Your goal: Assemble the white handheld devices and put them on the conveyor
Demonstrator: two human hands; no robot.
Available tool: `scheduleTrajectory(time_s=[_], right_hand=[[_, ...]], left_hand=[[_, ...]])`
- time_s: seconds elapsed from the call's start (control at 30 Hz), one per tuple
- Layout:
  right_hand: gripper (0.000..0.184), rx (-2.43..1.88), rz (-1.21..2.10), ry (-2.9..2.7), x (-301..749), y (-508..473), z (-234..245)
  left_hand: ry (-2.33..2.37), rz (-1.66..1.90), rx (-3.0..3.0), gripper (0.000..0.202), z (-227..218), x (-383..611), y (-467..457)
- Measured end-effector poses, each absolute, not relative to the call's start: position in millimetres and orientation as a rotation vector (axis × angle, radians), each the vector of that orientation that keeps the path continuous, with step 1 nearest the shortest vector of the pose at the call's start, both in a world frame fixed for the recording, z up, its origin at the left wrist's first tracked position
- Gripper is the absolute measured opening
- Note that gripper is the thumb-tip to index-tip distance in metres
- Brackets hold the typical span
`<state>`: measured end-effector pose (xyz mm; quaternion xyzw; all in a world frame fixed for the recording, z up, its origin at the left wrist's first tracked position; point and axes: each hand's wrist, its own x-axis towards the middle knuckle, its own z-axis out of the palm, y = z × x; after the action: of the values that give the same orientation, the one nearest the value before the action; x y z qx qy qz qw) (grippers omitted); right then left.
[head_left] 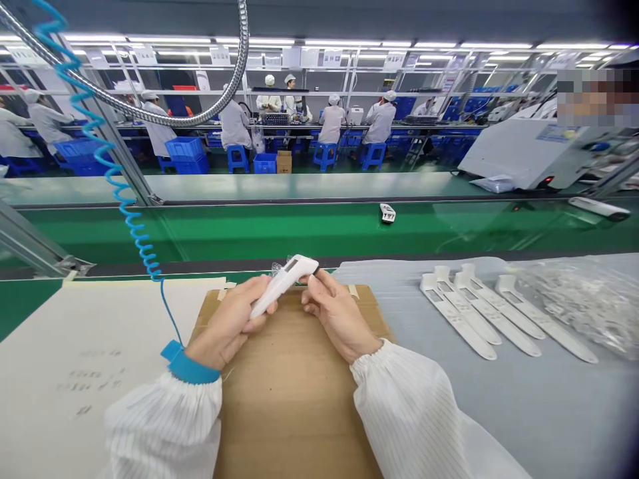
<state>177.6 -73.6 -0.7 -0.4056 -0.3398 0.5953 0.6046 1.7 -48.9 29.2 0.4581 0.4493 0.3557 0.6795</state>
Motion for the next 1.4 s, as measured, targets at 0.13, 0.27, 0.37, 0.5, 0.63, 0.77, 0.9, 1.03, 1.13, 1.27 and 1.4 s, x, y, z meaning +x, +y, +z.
scheduleTrajectory(time_s=[0.13, 0.27, 0.37, 0.5, 0.63, 0.77, 0.9, 1.03, 1.13, 1.27, 1.4], right_hand=[[0.041, -0.968, 1.401, -0.694, 177.6, -71.6, -4.2], [0.038, -0.948, 1.422, -0.688, 178.4, -70.1, -7.8], [0.038, -0.934, 1.428, -0.688, 180.1, -69.3, -10.7], [0.036, -0.904, 1.449, -0.663, 182.1, -68.4, -12.7], [0.039, -0.901, 1.460, -0.594, 182.1, -67.1, -13.1], [0.039, -0.886, 1.488, -0.616, 182.4, -66.6, -14.4], [0.043, -0.920, 1.520, -0.602, 183.6, -67.7, -11.8], [0.043, -0.931, 1.523, -0.566, 183.6, -68.5, -7.6], [0.044, -0.916, 1.526, -0.553, 182.9, -68.4, -7.0], [0.044, -0.930, 1.520, -0.524, 182.4, -67.5, -7.4], [0.043, -0.934, 1.530, -0.528, 182.9, -67.7, -6.1]], left_hand=[[1.431, 1.165, 1.102, 0.024, 25.0, -15.9, -30.6], [1.970, 0.975, 1.296, 0.022, 26.2, -47.3, 11.8], [2.084, 0.938, 1.361, 0.023, 30.6, -68.5, 47.0], [2.135, 0.925, 1.481, 0.019, 29.7, -86.3, 77.7], [2.302, 0.952, 1.424, 0.034, 22.0, -92.2, 85.3], [2.235, 1.159, 1.308, 0.042, 17.2, -78.4, 62.1], [1.799, 1.324, 1.071, 0.033, 17.6, -40.3, 14.5], [1.468, 1.196, 0.987, 0.038, 21.6, -0.3, -26.9], [1.374, 1.022, 1.215, 0.031, 19.3, 13.3, -42.3], [1.497, 0.979, 1.813, 0.021, 2.2, 11.4, -45.5], [1.663, 0.964, 2.098, 0.016, -12.0, 6.4, -41.4]])
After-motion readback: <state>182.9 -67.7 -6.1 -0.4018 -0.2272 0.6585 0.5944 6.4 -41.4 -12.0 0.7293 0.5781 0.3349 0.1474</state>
